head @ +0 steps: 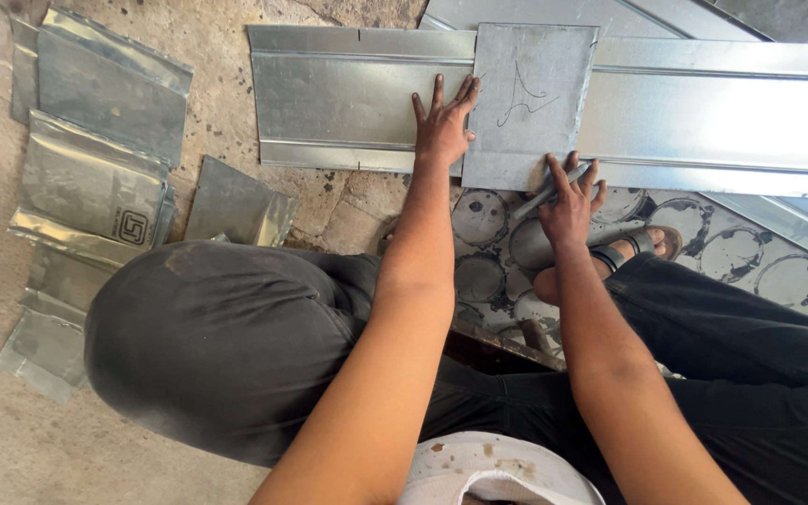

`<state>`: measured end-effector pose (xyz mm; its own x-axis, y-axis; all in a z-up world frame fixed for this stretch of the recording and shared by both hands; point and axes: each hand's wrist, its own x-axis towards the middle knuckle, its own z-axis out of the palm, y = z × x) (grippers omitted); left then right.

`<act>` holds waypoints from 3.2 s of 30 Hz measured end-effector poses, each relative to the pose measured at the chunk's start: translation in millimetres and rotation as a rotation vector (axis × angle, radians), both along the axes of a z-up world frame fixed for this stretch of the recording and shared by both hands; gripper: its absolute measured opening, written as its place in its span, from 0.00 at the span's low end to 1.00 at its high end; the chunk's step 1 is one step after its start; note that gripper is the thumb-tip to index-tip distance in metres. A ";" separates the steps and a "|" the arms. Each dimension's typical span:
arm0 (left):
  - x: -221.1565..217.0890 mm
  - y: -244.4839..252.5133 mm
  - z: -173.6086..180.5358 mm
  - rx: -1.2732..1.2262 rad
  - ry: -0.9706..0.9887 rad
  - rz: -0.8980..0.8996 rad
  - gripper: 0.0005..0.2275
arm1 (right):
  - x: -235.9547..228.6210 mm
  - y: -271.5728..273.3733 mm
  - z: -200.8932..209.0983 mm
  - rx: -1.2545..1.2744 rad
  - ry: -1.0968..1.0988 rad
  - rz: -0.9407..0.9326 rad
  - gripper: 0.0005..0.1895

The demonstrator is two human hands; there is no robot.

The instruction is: The person sits on the floor and uses a metal template and a marker to trace outlines onto long, silver metal sheets. The person repeatedly positions the template on the sheet, traces the shape, and then moves the template to a new location to repeat the process.

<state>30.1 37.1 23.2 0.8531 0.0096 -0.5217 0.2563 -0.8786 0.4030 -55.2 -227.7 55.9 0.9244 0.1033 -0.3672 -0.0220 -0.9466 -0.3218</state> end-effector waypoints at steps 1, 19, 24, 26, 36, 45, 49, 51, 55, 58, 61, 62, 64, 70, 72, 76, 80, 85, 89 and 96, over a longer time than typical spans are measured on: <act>1.3 0.1 1.3 -0.001 -0.006 0.001 0.43 | 0.0 -0.4 -0.9 0.009 -0.024 0.009 0.53; 16.6 -32.0 -9.7 0.368 -0.128 -0.118 0.50 | -2.0 -7.6 -16.0 0.018 -0.098 0.031 0.54; 32.9 -77.3 -26.1 0.492 -0.255 -0.327 0.46 | 8.4 -6.8 -11.4 -0.065 0.006 0.009 0.52; 39.3 -83.7 -27.4 0.523 -0.268 -0.402 0.44 | 12.7 -8.1 -0.8 0.010 0.077 -0.049 0.46; 51.7 -100.0 9.7 0.714 0.025 -0.671 0.50 | 103.1 -15.0 -9.8 1.016 -0.193 -0.890 0.23; 58.0 -96.3 -14.9 0.603 -0.005 -0.644 0.43 | 190.5 -2.9 -28.0 0.987 -0.279 -0.882 0.14; 58.4 -93.8 -16.2 0.581 0.009 -0.643 0.43 | 190.8 -4.9 -34.2 0.864 -0.299 -0.844 0.13; 59.7 -93.4 -11.2 0.590 0.024 -0.655 0.44 | 191.7 -6.0 -37.8 0.894 -0.278 -0.857 0.13; 64.6 -90.1 0.6 0.584 0.099 -0.704 0.46 | 195.1 -7.3 -39.3 0.862 -0.229 -0.871 0.13; 65.2 -89.1 1.0 0.594 0.078 -0.709 0.47 | 196.9 -8.3 -36.1 0.786 -0.242 -0.834 0.14; 63.0 -90.0 -7.1 0.605 0.057 -0.702 0.46 | 202.6 -8.1 -31.5 0.712 -0.236 -0.823 0.14; 62.3 -89.7 -10.7 0.594 0.047 -0.688 0.46 | 204.9 -8.3 -28.8 0.681 -0.232 -0.786 0.14; 61.1 -90.3 -16.5 0.572 0.029 -0.660 0.45 | 209.7 -10.5 -20.4 0.617 -0.223 -0.711 0.14; 62.6 -90.0 -4.1 0.567 0.091 -0.695 0.48 | 218.0 -14.7 6.9 0.457 -0.066 -0.721 0.14; 62.6 -89.7 -5.1 0.564 0.064 -0.692 0.48 | 208.7 -19.3 7.9 0.767 -0.090 -0.978 0.14; 58.7 -89.7 -23.0 0.574 -0.035 -0.655 0.47 | 150.6 -33.9 -6.3 0.941 -0.146 -1.110 0.14; 58.3 -94.5 -23.6 0.547 -0.037 -0.619 0.44 | 68.7 -36.6 -24.8 0.411 -0.321 -0.894 0.13; 61.0 -89.2 5.3 0.567 0.080 -0.698 0.48 | 23.7 -28.4 -31.0 0.414 -0.246 -0.930 0.13; 63.1 -86.4 4.5 0.535 0.038 -0.659 0.43 | 21.6 -30.0 -36.2 0.377 -0.255 -0.961 0.13; 68.1 -87.0 -6.7 0.521 0.050 -0.659 0.43 | 23.3 -34.5 -45.9 0.267 -0.225 -0.930 0.15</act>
